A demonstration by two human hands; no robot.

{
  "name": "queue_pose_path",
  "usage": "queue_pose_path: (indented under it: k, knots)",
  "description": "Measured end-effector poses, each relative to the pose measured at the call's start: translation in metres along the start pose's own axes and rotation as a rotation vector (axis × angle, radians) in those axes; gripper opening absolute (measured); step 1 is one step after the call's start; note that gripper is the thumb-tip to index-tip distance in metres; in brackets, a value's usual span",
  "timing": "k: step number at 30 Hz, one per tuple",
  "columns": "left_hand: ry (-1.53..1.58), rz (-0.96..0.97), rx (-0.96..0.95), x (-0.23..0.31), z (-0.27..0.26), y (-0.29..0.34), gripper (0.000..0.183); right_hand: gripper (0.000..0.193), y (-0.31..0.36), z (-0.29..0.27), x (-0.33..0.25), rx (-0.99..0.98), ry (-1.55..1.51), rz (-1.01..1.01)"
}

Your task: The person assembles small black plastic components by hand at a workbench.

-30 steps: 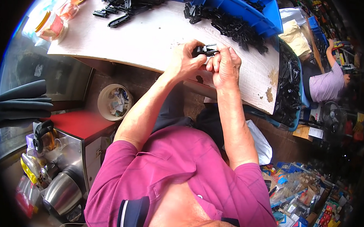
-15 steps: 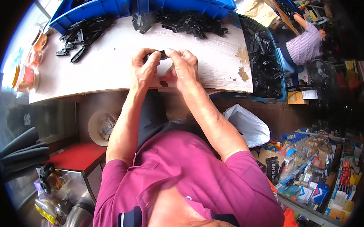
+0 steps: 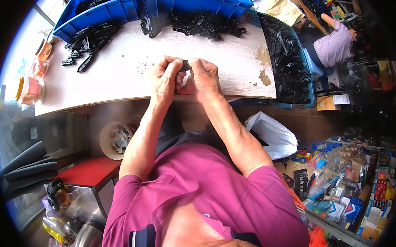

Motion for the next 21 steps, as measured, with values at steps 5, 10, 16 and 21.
queue_pose_path:
  k: [5,10,16,21]
  knots:
    - [-0.139,0.097,-0.008,0.001,0.006,0.005,0.025,0.03,0.004,-0.003,-0.012,0.046,0.003,-0.034]
    - [-0.168,0.127,-0.011,-0.01,0.009,0.004,0.021,0.035,0.001,-0.045,-0.051,0.147,0.042,-0.008]
    - [-0.318,0.282,-0.006,-0.011,0.01,0.008,0.013,0.042,-0.01,-0.101,-0.124,0.39,0.053,-0.177]
    - [-0.321,0.267,-0.034,-0.017,0.016,0.004,0.013,0.04,-0.022,-0.143,-0.195,0.62,0.014,-0.323]
Point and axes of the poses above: each hand's wrist, its own y-axis away from the middle knuckle, its own z-axis out of the palm, x = y × z, the point moved 4 cm from there along -y, towards the middle knuckle, and after that the axes turned 15 degrees about -y, right-handed, at the moved point
